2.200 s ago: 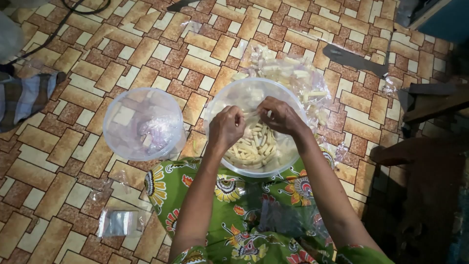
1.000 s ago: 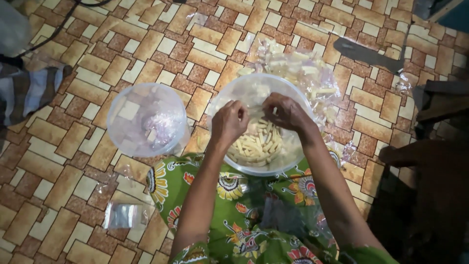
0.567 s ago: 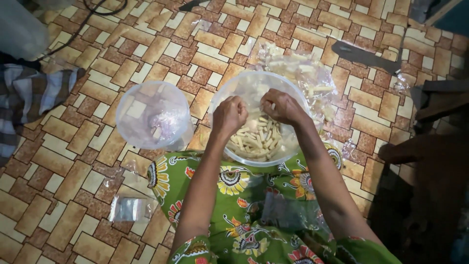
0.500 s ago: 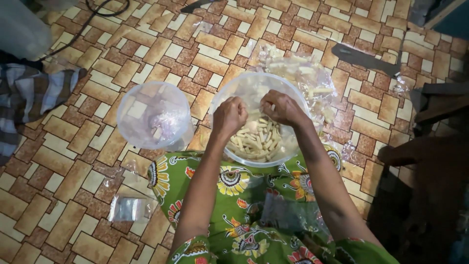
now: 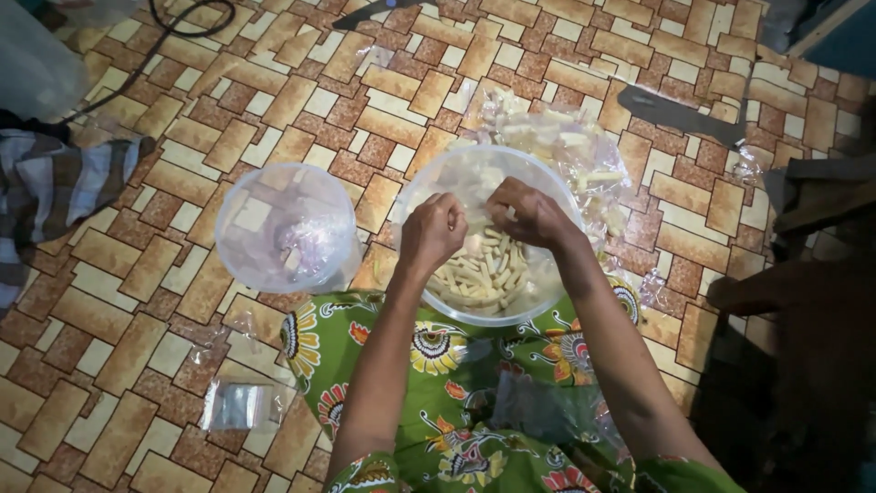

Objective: Sorting and separating thin, elongated food pieces in a large plastic bowl on the floor.

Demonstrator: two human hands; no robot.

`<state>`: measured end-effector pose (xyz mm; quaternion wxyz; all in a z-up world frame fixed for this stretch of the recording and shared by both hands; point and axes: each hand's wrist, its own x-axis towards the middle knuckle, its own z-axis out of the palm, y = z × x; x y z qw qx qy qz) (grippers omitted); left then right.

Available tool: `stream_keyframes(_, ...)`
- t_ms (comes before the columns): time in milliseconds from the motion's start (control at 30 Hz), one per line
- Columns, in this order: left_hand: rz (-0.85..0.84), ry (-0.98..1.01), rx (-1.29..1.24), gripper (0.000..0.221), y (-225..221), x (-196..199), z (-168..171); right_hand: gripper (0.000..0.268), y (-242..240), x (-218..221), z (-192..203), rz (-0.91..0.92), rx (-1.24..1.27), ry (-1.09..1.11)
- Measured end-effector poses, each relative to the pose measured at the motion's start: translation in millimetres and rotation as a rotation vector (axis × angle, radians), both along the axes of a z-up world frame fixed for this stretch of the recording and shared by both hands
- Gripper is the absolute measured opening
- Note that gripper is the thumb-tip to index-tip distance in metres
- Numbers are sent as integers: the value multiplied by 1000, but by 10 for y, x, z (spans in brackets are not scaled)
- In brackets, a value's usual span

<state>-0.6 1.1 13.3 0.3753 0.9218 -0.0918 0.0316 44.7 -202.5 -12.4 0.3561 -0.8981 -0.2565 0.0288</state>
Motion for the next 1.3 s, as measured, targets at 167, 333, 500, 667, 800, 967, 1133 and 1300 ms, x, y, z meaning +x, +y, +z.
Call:
stream_keyframes(167, 9, -17, -17, 8, 8, 69, -158, 6, 13, -77, 151, 5, 45, -27)
stream_keyframes(333, 64, -47, -168, 26, -35, 10, -4, 4, -78, 15, 13, -77, 175, -148)
stream_keyframes(500, 82, -29, -245, 38, -73, 38, -107, 6, -279, -41, 290, -359, 625, -114)
stream_keyframes(667, 70, -20, -222, 31, -68, -21, -24, 2, -818, 54, 454, -558, 652, -317)
stream_keyframes(800, 30, 0, -199, 27, -51, 43, -115, 5, -1257, 60, 292, -613, 509, -456)
stream_keyframes(967, 12, 2, -187, 25, -23, 43, -107, 30, -1248, -72, 226, -564, 178, -369)
stream_keyframes(1133, -8, 9, -195, 24, -15, 24, -42, 37, -796, -130, 332, -451, 88, -521)
stream_keyframes(1300, -5, 17, -186, 24, -23, 33, -106, 18, -133, -248, 535, -230, 35, -346)
